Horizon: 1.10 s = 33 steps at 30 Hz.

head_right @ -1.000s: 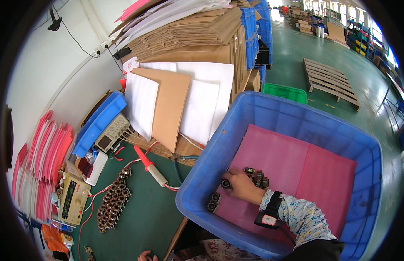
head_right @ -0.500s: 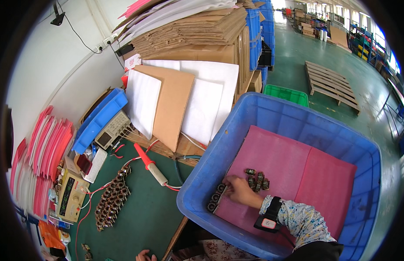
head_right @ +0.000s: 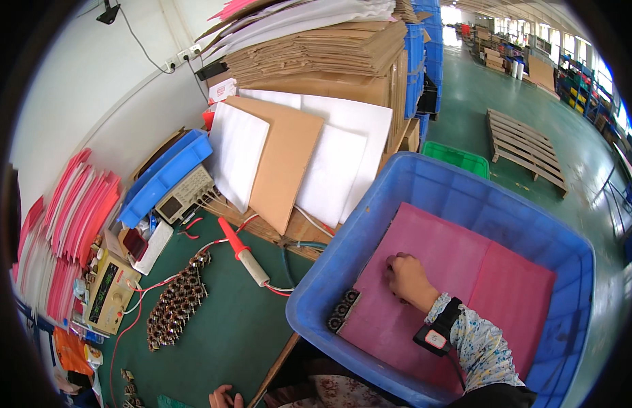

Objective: Sort small electrical components from a workbench into a storage bin.

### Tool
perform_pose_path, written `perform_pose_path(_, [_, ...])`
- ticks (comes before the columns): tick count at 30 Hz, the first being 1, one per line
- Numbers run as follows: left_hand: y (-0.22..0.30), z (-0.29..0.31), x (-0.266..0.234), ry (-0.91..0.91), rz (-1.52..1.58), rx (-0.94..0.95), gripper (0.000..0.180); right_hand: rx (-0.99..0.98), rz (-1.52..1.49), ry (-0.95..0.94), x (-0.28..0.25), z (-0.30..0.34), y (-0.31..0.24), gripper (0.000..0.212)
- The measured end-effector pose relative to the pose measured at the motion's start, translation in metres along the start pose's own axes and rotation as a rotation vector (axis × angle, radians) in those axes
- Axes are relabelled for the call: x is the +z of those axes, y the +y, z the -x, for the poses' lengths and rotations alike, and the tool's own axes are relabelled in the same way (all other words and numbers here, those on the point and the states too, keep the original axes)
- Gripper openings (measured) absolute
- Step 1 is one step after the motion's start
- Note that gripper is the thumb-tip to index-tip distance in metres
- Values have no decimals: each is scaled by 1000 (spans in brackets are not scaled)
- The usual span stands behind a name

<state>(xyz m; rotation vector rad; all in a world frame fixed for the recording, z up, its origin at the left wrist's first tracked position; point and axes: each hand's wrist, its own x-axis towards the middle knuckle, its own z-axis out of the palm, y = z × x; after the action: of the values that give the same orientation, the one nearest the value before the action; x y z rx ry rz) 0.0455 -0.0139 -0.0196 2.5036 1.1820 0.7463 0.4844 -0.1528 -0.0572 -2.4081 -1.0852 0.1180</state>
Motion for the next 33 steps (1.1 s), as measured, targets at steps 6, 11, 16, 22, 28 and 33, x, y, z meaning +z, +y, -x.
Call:
perform_pose_path(6, [0, 0, -1, 21, -4, 26, 22, -217, -72, -124, 16, -12, -8, 18])
perform_pose_path(11, [-1, 1, 0, 19, -10, 21, 23, -386, -222, 20, 24, -11, -10, 31])
perform_pose_path(16, [0, -1, -2, 7, -10, 1, 23, -154, -191, -88, 23, 0, -20, 34])
perform_pose_path(22, [6, -2, -5, -4, 3, -27, 25, -241, -302, -50, 34, -1, -12, 40])
perform_pose_path(28, [2, -1, -2, -19, -1, -34, 25, -233, -367, -125, 28, -2, -11, 39])
perform_pose_path(33, [3, -2, -3, 1, 8, 3, 24, -423, -74, -44, -10, -12, 13, 37])
